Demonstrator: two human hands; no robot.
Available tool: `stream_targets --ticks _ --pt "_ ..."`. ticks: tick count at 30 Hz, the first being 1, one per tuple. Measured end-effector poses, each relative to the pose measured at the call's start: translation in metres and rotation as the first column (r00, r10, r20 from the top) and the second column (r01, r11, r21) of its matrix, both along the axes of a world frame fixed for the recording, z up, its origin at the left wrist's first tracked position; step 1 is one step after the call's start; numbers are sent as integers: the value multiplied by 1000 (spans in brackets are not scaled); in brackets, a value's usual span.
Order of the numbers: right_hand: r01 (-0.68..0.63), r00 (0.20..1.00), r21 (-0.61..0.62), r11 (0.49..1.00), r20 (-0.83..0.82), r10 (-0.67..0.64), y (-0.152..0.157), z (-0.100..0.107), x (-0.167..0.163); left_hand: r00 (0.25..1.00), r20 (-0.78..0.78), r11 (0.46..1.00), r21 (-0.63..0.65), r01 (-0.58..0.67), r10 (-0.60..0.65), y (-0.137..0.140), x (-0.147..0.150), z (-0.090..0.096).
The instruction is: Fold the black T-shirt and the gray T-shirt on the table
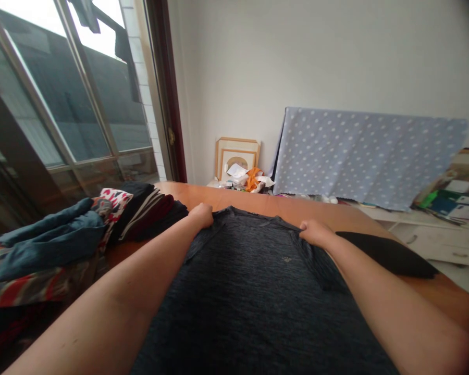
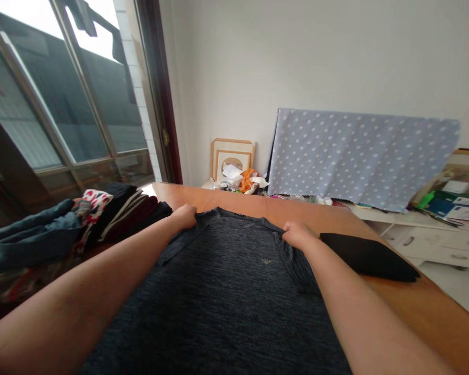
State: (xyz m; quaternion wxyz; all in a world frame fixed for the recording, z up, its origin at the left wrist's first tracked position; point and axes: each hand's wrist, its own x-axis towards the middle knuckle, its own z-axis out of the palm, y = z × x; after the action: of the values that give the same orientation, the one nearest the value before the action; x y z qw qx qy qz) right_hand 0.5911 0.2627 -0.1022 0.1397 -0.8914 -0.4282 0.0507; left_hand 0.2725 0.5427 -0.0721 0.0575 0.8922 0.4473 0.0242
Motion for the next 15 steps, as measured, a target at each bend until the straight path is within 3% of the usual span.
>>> stream_targets --ticks 7,11,15 --pt "18 989 64 998 142 -27 -59 36 -70 989 134 988 151 35 -55 -69 -66 15" --pt "-12 972 154 988 232 -24 -120 54 -122 978 185 977 206 60 -99 -123 -129 28" --pt "-33 958 224 974 285 -33 -195 58 -177 951 254 951 292 100 -178 -188 -198 32"
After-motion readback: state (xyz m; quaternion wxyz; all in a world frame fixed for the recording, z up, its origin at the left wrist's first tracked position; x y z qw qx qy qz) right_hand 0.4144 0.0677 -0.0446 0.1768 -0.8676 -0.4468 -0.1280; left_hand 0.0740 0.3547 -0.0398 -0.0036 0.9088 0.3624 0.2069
